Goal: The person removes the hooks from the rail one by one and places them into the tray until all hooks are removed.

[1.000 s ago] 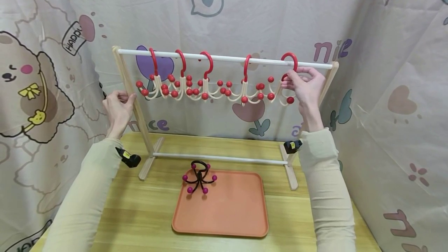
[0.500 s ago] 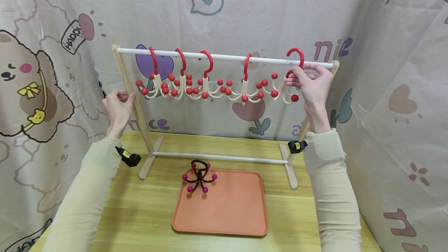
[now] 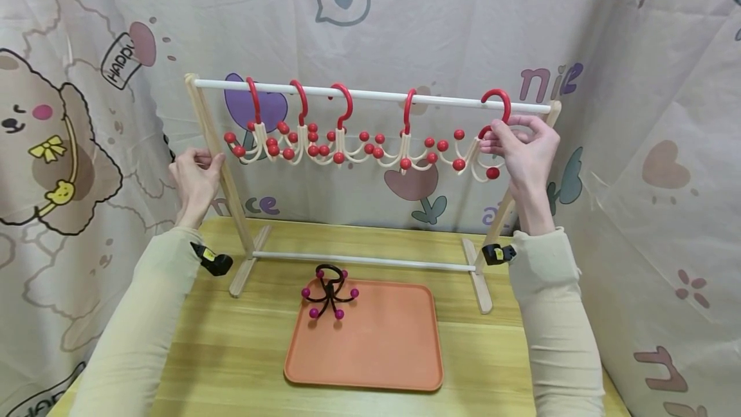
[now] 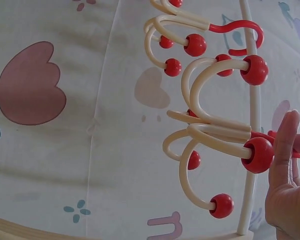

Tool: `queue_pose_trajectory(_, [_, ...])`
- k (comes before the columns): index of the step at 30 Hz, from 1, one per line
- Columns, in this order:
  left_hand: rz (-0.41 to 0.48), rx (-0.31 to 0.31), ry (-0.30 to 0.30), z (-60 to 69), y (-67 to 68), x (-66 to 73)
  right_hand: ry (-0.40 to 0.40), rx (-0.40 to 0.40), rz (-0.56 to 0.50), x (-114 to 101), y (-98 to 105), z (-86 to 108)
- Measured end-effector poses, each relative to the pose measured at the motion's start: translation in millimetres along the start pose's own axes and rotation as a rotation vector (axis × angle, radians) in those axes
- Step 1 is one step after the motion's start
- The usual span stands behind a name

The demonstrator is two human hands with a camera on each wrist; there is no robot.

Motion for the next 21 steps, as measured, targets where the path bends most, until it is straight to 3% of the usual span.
queue_pose_trajectory(10, [0.003, -0.006, 0.012, -0.6, 0.7, 1.4, -0.007, 0.017, 0.038, 14.4, 14.0, 11.5])
queue_pose_trajectory(21, [-0.005, 0.004, -0.006, -0.3, 1.1, 0.9, -0.032, 0.007, 0.157, 57.3, 30.3, 20.4])
Point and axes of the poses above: each hand's wrist, its own z-axis away from the middle knuckle, its own y-axis out of the back of the hand, x = y × z, the point moved 1 cm from there along -z, towards the middle knuckle, and after that the axes turned 15 degrees about -y, right-handed, at the moved point
